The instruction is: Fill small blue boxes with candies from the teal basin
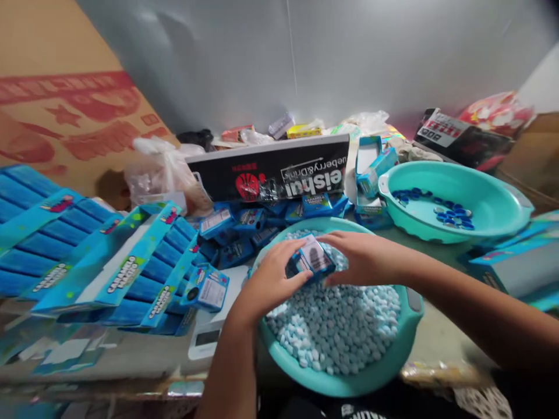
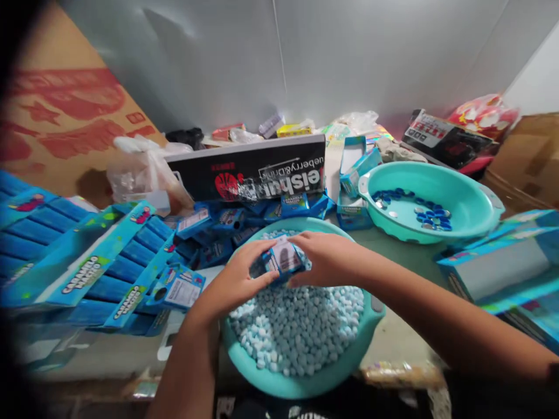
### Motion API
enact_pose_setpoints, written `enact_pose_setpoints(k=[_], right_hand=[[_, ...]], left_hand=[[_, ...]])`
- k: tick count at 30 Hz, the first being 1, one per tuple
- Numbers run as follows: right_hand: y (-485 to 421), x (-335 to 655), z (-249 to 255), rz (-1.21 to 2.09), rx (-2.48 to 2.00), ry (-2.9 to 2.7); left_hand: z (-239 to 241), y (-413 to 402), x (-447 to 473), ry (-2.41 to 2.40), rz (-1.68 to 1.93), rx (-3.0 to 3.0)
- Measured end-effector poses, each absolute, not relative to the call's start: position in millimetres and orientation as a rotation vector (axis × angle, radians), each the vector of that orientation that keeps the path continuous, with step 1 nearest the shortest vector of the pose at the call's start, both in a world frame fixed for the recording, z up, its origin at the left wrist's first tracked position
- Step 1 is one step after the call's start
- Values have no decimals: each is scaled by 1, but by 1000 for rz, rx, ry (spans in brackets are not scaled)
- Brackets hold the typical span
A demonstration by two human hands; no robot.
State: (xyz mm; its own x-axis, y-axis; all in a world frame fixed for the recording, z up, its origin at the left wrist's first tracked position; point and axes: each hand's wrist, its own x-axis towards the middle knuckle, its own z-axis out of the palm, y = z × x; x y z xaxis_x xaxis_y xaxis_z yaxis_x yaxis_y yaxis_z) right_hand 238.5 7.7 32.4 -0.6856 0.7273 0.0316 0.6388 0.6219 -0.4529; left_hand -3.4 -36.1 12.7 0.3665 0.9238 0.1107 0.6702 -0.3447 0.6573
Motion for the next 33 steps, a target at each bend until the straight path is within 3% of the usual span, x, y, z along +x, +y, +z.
enact_pose_setpoints(k=[4, 10, 17, 21, 27, 33], right_hand=[[1, 231, 14, 557, -1021, -2793], [14, 227, 2, 649, -956, -2556], [16, 220, 16, 780, -1215, -2113], [17, 231, 6, 763, -1457, -2399], [3, 237, -1, 650, -1329, -2773], [-2, 228, 10, 734, -1373, -2770]], left_hand=[[0, -29, -11, 1201, 474, 2238], [5, -21, -3, 1186, 483, 2317], [6, -9, -4, 1227, 956, 2263], [-8, -4, -11, 1263, 1164, 1950], [-14, -2, -6, 1152, 885, 1851], [-9, -3, -9, 1270, 987, 1957]])
